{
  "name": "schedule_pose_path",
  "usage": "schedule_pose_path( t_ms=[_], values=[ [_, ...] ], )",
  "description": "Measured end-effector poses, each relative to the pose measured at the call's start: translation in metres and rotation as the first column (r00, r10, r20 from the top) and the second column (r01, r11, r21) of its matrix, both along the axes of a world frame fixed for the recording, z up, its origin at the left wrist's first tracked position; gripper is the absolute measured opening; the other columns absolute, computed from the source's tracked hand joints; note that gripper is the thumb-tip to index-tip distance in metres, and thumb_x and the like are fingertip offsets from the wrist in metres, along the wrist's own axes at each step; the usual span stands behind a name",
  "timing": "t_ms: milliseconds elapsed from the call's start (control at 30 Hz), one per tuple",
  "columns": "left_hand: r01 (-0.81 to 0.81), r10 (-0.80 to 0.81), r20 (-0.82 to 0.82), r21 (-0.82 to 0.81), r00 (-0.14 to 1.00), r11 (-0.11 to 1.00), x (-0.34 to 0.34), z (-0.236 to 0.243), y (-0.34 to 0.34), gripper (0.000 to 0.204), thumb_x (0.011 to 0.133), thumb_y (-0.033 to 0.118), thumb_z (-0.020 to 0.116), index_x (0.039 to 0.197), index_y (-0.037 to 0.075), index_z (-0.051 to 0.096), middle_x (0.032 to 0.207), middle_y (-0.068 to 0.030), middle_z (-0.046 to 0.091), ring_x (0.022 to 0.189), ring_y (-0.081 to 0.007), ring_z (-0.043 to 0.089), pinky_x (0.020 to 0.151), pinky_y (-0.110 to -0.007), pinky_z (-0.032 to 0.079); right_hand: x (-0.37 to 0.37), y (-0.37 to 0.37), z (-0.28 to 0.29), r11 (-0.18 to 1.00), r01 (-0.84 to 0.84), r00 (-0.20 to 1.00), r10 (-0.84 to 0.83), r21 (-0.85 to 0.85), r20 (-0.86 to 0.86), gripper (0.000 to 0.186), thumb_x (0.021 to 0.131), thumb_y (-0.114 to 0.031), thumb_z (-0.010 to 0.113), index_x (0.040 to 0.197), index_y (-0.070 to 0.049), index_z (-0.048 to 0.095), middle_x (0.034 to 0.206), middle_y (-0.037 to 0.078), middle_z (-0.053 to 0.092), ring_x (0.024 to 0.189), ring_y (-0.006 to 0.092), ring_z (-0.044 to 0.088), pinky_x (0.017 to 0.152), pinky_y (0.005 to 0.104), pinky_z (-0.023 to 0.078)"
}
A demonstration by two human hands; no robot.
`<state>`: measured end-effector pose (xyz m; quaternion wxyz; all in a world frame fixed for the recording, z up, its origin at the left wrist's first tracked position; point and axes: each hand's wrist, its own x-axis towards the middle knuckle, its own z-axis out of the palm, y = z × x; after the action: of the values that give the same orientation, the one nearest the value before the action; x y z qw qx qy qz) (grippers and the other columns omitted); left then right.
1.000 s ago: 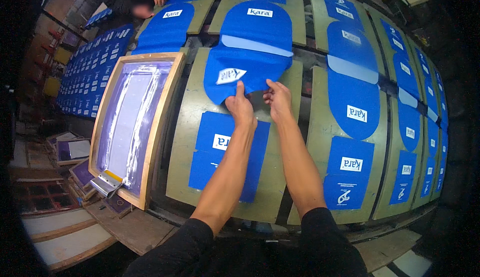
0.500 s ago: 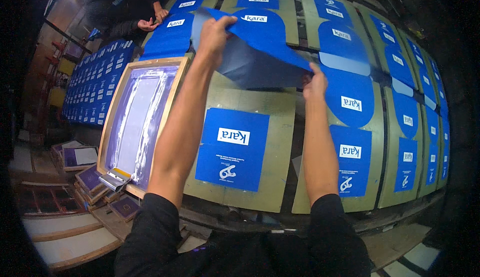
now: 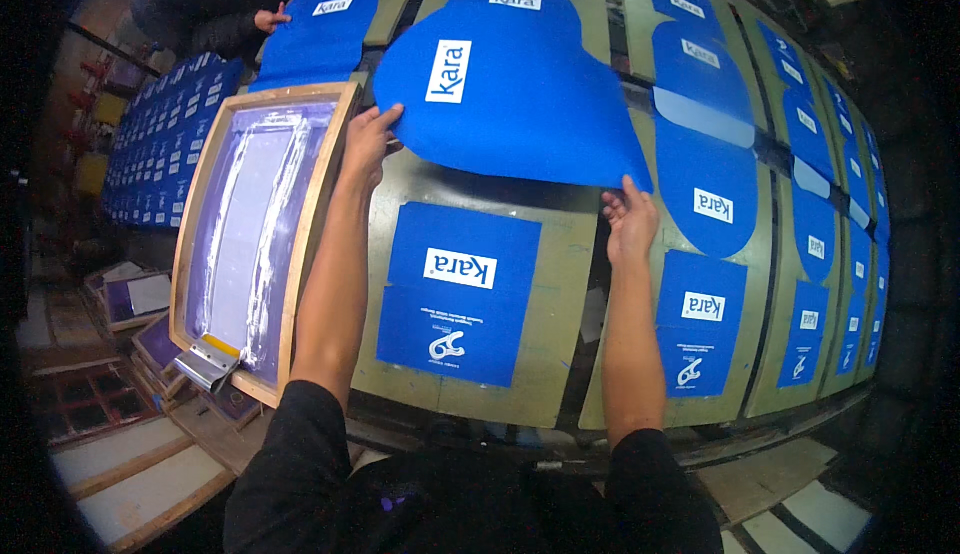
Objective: The person uses a squeegee to pull ink across a screen-printing frame over blue cardboard cutouts on a workbench. After each pass, the person lifts the frame and moves to the next cutout, repeating the process across multiple items.
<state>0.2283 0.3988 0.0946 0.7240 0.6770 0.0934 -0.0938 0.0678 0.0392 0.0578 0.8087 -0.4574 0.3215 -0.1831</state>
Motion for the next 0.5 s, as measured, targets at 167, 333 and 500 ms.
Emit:
schedule_pose_path(
  t_ms=[167,333,500],
  values=[
    [-0.014,0.058,-0.169,0.251,0.984,0.968,0.016,-0.085,0.025,0.023,0.089,0.022,0.073,0.074,0.006,0.067,0.062,-0.0031,0.062,0.055,-0.0115,0.056,0.054,-0.031,0.044,0.001,0.015,-0.056,0.993,-0.113,0.965,0.104,-0.027,-0.240,0.022,0.094,-0.020,0.071,0.086,-0.006,0.055,0.084,0.009,0.065,0.066,0.0179,0.065,0.050,0.0260,0.043],
    [-0.016,0.073,-0.067,0.613,0.995,0.790,0.011,-0.113,0.036,0.031,0.083,0.028,0.078,0.080,-0.001,0.068,0.068,-0.0124,0.068,0.068,-0.0238,0.067,0.066,-0.041,0.051,-0.004,0.026,-0.063,0.974,-0.193,0.936,0.146,-0.120,-0.322,0.021,0.095,-0.021,0.069,0.092,-0.003,0.060,0.084,0.009,0.067,0.064,0.0136,0.063,0.050,0.0239,0.042],
    [-0.352,0.308,0.176,0.563,0.935,0.748,-0.033,-0.086,0.043,0.037,0.084,0.031,0.077,0.099,-0.003,0.070,0.082,-0.0151,0.071,0.073,-0.0259,0.065,0.067,-0.042,0.051,-0.047,0.047,-0.049,0.948,-0.196,0.916,0.086,-0.251,-0.391,0.024,0.096,-0.025,0.069,0.100,-0.002,0.064,0.087,0.005,0.067,0.070,0.0102,0.062,0.055,0.0234,0.045]
  ],
)
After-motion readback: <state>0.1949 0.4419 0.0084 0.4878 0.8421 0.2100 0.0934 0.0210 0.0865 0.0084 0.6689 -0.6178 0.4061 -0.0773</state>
